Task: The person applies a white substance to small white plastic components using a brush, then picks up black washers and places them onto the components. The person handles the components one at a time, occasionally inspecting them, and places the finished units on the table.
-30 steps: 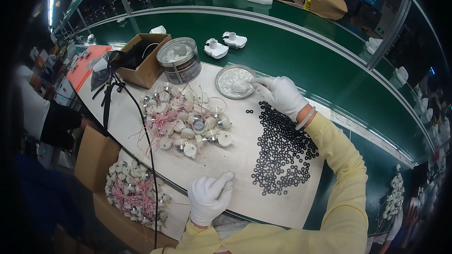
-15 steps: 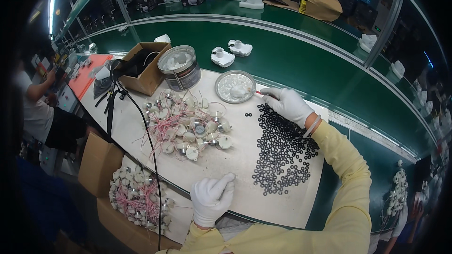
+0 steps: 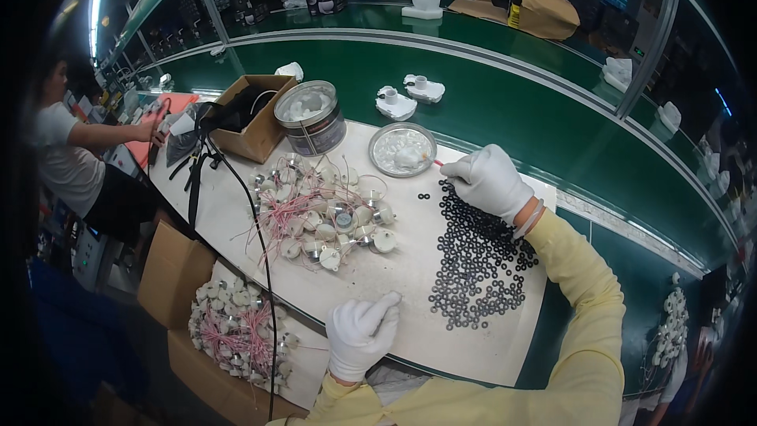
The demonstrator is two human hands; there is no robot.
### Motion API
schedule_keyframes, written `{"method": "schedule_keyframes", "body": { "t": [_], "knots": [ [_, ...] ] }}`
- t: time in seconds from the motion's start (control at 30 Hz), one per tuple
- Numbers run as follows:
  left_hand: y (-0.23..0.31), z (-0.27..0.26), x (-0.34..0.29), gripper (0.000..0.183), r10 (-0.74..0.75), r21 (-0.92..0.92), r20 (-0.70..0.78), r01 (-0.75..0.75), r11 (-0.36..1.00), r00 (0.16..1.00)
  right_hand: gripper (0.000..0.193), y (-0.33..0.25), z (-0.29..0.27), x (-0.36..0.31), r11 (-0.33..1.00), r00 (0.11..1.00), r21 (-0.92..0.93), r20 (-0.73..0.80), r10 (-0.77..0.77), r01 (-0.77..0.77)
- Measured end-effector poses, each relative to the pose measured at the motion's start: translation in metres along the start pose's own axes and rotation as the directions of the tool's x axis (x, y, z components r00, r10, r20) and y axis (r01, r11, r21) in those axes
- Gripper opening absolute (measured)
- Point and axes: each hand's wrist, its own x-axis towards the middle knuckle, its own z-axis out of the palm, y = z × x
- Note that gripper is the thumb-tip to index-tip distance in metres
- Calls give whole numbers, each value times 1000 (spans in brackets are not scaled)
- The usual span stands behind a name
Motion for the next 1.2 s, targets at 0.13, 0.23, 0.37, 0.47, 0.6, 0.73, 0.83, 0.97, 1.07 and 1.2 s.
{"method": "schedule_keyframes", "body": {
  "t": [0.13,0.23,0.37,0.47,0.6,0.73,0.83,0.97,1.07,1.2],
  "knots": [
    [-1,1,-1,25,15,12,-3,-15,1000,1000,17,-7,10,9,978,997,208,-80,1,16],
    [-3,4,-1,25,23,-3,-27,-23,1000,999,19,-9,15,17,941,987,316,-63,150,-123],
    [-4,4,-1,24,33,12,-23,-33,999,999,24,-2,30,16,875,956,406,-12,293,-263],
    [-1,0,0,24,21,18,-6,-21,1000,1000,24,-5,26,14,896,967,372,17,254,-242],
    [-2,2,-1,24,21,4,-13,-21,1000,1000,26,-9,17,9,919,978,333,65,199,-209],
    [-1,1,0,24,28,8,-22,-28,1000,999,28,-14,12,7,828,962,491,114,246,-270],
    [-1,1,-2,24,16,8,-15,-16,1000,1000,31,-11,17,5,621,922,708,115,369,-337],
    [-1,1,-1,25,28,16,-16,-28,999,999,37,7,27,10,325,829,869,153,538,-372],
    [-2,1,-1,25,25,18,-21,-25,1000,999,42,11,26,18,218,749,868,229,622,-447],
    [-3,1,-2,26,22,17,-22,-22,1000,1000,39,14,32,19,233,742,852,237,627,-469]
  ]
}}
